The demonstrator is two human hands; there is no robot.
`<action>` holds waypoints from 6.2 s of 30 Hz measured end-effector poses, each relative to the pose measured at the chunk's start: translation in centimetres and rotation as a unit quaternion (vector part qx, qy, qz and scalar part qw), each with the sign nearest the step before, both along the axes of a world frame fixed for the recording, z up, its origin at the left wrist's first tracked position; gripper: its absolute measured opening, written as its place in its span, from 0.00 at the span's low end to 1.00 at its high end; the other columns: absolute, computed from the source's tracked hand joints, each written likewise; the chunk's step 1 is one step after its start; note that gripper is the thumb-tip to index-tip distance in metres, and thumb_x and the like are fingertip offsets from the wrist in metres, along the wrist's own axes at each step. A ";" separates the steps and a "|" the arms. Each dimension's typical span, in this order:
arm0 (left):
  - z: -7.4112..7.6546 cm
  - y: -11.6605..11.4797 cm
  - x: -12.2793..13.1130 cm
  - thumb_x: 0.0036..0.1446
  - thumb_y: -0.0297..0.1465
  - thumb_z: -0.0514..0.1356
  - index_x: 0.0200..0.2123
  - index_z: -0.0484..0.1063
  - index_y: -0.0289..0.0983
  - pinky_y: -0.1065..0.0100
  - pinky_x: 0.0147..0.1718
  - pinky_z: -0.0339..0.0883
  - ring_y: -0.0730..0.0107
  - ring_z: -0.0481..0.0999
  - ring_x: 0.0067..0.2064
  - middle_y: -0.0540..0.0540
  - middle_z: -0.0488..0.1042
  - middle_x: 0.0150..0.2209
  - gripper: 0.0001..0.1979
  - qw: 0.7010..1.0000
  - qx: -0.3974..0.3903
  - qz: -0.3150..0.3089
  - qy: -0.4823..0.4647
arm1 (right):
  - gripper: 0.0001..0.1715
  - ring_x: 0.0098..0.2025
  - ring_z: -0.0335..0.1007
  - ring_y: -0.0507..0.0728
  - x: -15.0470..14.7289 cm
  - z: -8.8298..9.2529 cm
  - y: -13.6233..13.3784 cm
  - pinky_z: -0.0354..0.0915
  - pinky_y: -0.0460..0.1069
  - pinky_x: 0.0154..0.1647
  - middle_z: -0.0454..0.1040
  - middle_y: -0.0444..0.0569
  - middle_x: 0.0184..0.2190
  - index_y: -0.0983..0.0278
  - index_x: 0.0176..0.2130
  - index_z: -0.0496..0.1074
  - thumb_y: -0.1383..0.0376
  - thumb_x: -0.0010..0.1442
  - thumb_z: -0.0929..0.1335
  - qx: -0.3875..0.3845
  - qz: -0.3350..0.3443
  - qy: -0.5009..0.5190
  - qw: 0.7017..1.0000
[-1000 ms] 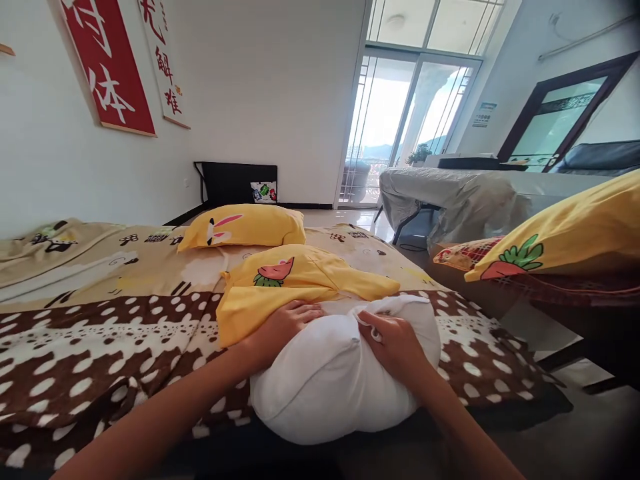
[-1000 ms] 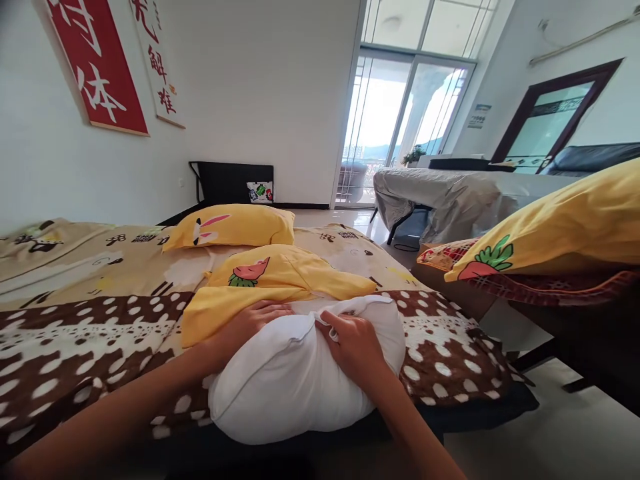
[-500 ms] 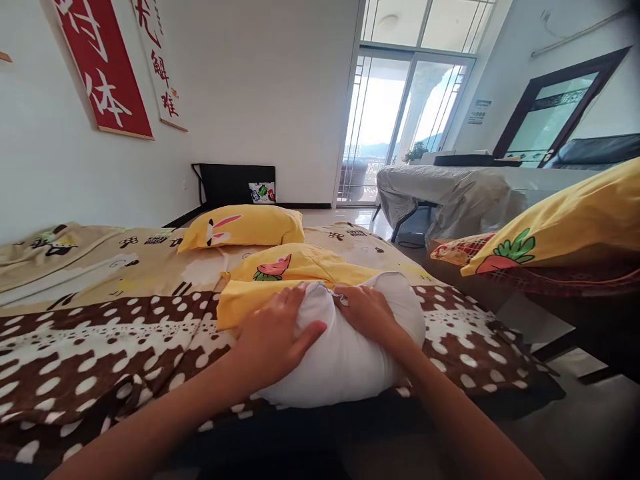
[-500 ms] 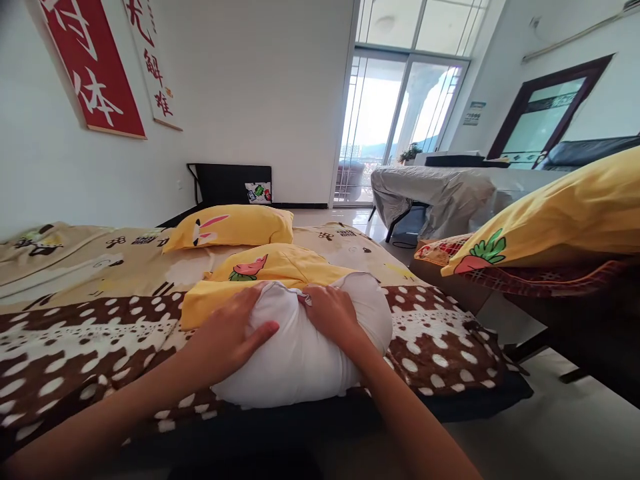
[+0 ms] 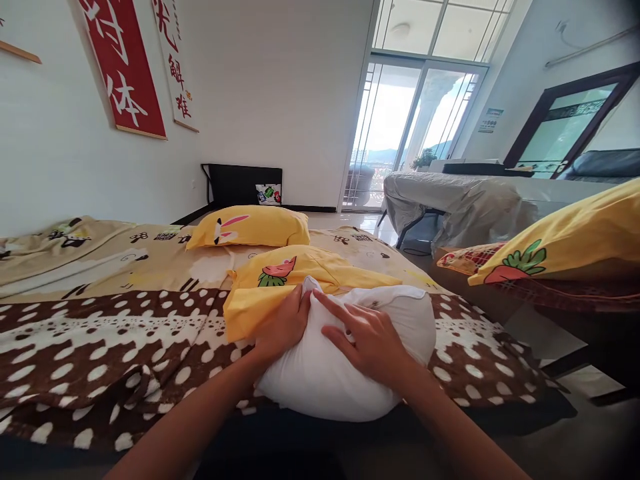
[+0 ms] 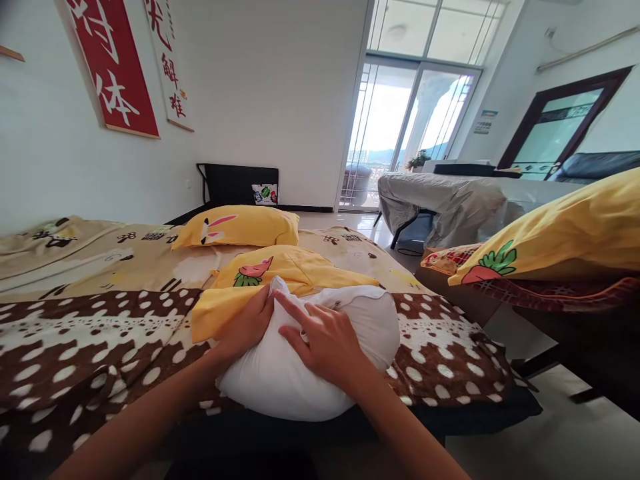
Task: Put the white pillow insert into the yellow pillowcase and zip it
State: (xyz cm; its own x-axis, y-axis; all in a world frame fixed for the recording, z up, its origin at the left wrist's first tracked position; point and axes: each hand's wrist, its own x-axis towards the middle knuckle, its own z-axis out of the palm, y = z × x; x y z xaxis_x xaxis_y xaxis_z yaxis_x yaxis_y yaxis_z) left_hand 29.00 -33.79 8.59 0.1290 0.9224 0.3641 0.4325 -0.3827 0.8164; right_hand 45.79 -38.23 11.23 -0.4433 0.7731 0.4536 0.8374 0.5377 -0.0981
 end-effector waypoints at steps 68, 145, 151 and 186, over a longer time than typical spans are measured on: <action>3.5 7.2 -3.6 0.51 0.31 0.53 0.15 0.67 0.35 0.69 0.26 0.55 0.72 0.61 0.22 0.50 0.65 0.16 0.15 0.986 0.012 -0.026 0.163 | 0.31 0.36 0.74 0.56 -1.6 0.7 2.3 0.61 0.48 0.36 0.78 0.46 0.38 0.44 0.61 0.58 0.67 0.62 0.56 -0.059 -0.134 -0.205 0.968; 0.0 -0.1 -1.2 0.54 0.24 0.52 0.37 0.66 0.35 0.58 0.45 0.62 0.57 0.68 0.45 0.41 0.71 0.39 0.07 0.938 0.160 0.090 0.295 | 0.26 0.41 0.66 0.61 0.6 -3.0 0.0 0.54 0.56 0.44 0.73 0.54 0.51 0.65 0.53 0.70 0.53 0.63 0.60 0.301 -0.114 -0.148 0.935; -0.6 0.7 -1.5 0.54 0.25 0.53 0.33 0.70 0.37 0.60 0.44 0.64 0.59 0.68 0.44 0.43 0.70 0.38 0.07 0.949 0.177 0.096 0.244 | 0.21 0.55 0.62 0.60 -2.0 -3.9 -4.0 0.43 0.56 0.59 0.69 0.49 0.56 0.60 0.54 0.70 0.62 0.61 0.63 0.384 -0.131 -0.155 0.901; 1.8 5.1 0.0 0.60 0.31 0.55 0.44 0.69 0.36 0.62 0.51 0.61 0.61 0.66 0.49 0.44 0.72 0.45 0.10 0.957 0.243 0.044 0.153 | 0.37 0.55 0.64 0.68 1.6 -3.1 -1.3 0.55 0.59 0.54 0.70 0.61 0.52 0.62 0.62 0.55 0.56 0.58 0.67 0.410 -0.110 -0.110 0.899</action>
